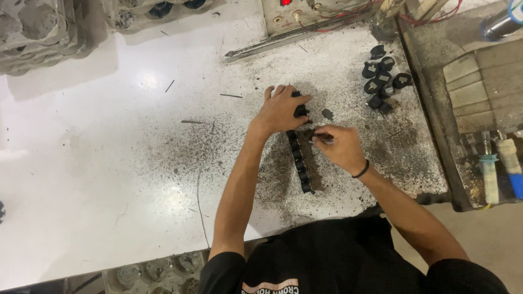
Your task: The person uses a heated soldering tool on black plastic-motor components arranged on a workbench, then sorts the parts into a plastic tray and lays them out in rows. They then solder wires onto the components one at a time, building rows of finished parts on the bench.
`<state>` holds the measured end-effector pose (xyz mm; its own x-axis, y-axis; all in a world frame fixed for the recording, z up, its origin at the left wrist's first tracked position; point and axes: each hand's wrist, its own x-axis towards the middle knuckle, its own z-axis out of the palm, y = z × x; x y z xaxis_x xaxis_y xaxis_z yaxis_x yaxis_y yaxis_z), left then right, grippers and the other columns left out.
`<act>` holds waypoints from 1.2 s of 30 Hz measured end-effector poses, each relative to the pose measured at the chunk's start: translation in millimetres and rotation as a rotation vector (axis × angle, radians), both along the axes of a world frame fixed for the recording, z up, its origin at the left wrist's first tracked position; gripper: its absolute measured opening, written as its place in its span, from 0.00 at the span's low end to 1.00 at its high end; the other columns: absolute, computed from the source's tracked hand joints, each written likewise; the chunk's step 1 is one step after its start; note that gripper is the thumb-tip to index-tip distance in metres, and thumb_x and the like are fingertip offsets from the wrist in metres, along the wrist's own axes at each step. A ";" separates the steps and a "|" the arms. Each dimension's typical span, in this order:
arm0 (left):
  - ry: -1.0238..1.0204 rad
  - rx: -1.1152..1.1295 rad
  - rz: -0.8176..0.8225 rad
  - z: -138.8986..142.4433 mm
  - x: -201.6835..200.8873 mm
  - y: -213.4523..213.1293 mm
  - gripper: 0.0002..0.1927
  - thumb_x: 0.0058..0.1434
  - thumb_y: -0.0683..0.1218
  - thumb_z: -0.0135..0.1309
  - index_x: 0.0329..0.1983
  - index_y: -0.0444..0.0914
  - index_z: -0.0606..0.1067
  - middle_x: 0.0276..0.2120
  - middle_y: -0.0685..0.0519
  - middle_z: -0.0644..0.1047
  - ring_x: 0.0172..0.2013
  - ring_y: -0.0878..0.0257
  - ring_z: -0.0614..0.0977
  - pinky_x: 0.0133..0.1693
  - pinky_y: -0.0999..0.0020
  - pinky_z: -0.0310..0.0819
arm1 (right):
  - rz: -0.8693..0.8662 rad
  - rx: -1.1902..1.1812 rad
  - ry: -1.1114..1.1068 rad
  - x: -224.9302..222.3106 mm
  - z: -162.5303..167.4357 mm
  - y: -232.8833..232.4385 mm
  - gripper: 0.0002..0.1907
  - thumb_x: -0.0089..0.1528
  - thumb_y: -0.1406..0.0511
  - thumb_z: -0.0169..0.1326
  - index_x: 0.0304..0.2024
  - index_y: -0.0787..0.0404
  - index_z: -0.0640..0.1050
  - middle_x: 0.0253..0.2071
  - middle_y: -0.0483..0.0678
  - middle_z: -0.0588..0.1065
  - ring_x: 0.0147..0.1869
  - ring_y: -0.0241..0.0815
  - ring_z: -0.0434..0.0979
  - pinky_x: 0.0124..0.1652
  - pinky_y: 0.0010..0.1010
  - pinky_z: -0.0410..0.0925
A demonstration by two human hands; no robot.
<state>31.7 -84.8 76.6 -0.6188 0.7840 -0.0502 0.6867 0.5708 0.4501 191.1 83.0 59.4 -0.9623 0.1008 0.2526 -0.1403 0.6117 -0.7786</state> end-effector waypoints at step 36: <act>-0.037 -0.130 -0.014 5.4 12.9 8.9 0.50 0.44 0.64 0.70 0.70 0.48 0.65 0.64 0.35 0.63 0.69 0.38 0.56 0.67 0.29 0.38 | 0.060 0.208 0.112 29.6 11.9 -2.4 0.06 0.60 0.68 0.64 0.35 0.66 0.83 0.34 0.52 0.82 0.27 0.41 0.79 0.25 0.28 0.70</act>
<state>44.7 -75.9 82.0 -0.6038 0.7778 -0.1746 0.6794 0.6167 0.3975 220.7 80.7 71.2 -0.9298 -0.0205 0.3676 -0.2594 0.7451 -0.6145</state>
